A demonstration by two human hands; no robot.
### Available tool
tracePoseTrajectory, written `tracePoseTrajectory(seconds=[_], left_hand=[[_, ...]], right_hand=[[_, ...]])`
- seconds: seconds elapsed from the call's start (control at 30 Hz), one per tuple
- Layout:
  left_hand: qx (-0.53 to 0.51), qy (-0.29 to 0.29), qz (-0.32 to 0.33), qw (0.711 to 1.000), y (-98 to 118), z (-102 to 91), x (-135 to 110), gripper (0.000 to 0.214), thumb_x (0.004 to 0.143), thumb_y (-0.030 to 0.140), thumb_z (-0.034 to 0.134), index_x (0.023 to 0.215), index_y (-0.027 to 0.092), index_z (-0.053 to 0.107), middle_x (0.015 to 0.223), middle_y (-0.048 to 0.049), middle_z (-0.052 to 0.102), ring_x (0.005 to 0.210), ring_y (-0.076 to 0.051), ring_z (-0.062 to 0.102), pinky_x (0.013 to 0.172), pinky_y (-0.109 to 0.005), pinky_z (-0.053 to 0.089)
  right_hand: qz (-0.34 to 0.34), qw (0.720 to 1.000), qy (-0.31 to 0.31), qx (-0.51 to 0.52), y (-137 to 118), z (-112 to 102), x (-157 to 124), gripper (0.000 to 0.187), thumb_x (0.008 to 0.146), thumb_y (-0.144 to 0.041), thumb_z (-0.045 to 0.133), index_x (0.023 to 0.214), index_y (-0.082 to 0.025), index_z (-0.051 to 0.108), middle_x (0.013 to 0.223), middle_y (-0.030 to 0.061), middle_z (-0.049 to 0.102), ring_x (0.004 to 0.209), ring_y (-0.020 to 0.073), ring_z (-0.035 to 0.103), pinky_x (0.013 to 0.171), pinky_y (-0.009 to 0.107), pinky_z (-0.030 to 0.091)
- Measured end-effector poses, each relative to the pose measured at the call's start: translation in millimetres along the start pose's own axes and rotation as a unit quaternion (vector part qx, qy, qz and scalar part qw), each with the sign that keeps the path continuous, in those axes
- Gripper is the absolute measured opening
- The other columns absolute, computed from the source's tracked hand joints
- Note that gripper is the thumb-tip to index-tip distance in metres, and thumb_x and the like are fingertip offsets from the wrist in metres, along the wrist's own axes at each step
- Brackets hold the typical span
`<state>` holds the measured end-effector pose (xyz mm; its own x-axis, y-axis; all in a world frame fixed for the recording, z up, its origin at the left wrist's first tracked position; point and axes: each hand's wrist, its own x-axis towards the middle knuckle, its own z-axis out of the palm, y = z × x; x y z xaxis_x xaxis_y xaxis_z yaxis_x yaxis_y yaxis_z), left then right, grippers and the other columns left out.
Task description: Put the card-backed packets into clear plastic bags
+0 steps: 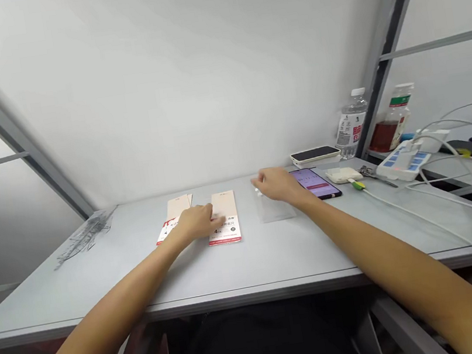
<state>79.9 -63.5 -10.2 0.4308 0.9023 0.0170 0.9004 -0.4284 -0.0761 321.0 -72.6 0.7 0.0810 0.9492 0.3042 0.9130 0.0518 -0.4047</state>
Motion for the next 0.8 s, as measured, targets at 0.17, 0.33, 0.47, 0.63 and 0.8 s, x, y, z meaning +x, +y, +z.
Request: tracePoseTrajectory(seconds=[0.17, 0.33, 0.47, 0.63, 0.8], left_hand=[[0.033, -0.016, 0.015, 0.999, 5.2, 2.2, -1.2, 0.028, 0.081, 0.027, 0.037, 0.076, 0.013, 0.059, 0.076, -0.0129, 0.062, 0.065, -0.022, 0.059, 0.056, -0.03, 0.039], [0.042, -0.006, 0.01, 0.999, 2.4, -4.4, -6.9, 0.021, 0.075, 0.018, 0.043, 0.088, 0.012, 0.058, 0.075, -0.0108, 0.061, 0.066, -0.02, 0.058, 0.058, -0.028, 0.04], [0.042, 0.002, 0.002, 0.999, 4.6, -4.3, -10.2, 0.026, 0.079, 0.03, 0.042, 0.086, 0.012, 0.059, 0.073, -0.0114, 0.061, 0.066, -0.022, 0.059, 0.056, -0.029, 0.04], [0.049, -0.01, 0.003, 0.999, 6.0, -2.3, -8.9, 0.017, 0.076, 0.016, 0.044, 0.077, 0.012, 0.06, 0.068, -0.0116, 0.06, 0.065, -0.023, 0.06, 0.053, -0.029, 0.039], [0.047, -0.021, 0.01, 0.999, 1.8, -1.5, -7.8, 0.016, 0.07, 0.004, 0.047, 0.077, 0.011, 0.06, 0.07, -0.0124, 0.061, 0.066, -0.023, 0.061, 0.054, -0.029, 0.039]], right_hand=[[-0.082, 0.995, -0.021, 0.045, -16.8, 12.6, -13.1, 0.038, 0.082, -0.05, 0.04, 0.058, -0.02, 0.044, 0.059, -0.0003, 0.053, 0.055, 0.0131, 0.046, 0.051, 0.025, 0.028], [-0.112, 0.991, -0.018, 0.068, -21.8, 16.7, -16.8, 0.041, 0.083, -0.049, 0.04, 0.055, -0.019, 0.037, 0.054, -0.0014, 0.046, 0.051, 0.0117, 0.039, 0.05, 0.025, 0.025], [-0.109, 0.991, -0.017, 0.081, -23.7, 18.5, -18.1, 0.042, 0.083, -0.049, 0.04, 0.054, -0.019, 0.036, 0.051, -0.0019, 0.043, 0.049, 0.0113, 0.037, 0.049, 0.025, 0.025], [-0.109, 0.989, -0.024, 0.092, -23.6, 23.4, -18.3, 0.041, 0.083, -0.049, 0.04, 0.055, -0.019, 0.04, 0.051, -0.002, 0.042, 0.049, 0.0113, 0.037, 0.049, 0.025, 0.025], [-0.116, 0.989, -0.021, 0.093, -26.6, 24.8, -19.8, 0.041, 0.083, -0.048, 0.04, 0.053, -0.019, 0.037, 0.051, -0.0024, 0.039, 0.05, 0.0113, 0.035, 0.05, 0.025, 0.026]])
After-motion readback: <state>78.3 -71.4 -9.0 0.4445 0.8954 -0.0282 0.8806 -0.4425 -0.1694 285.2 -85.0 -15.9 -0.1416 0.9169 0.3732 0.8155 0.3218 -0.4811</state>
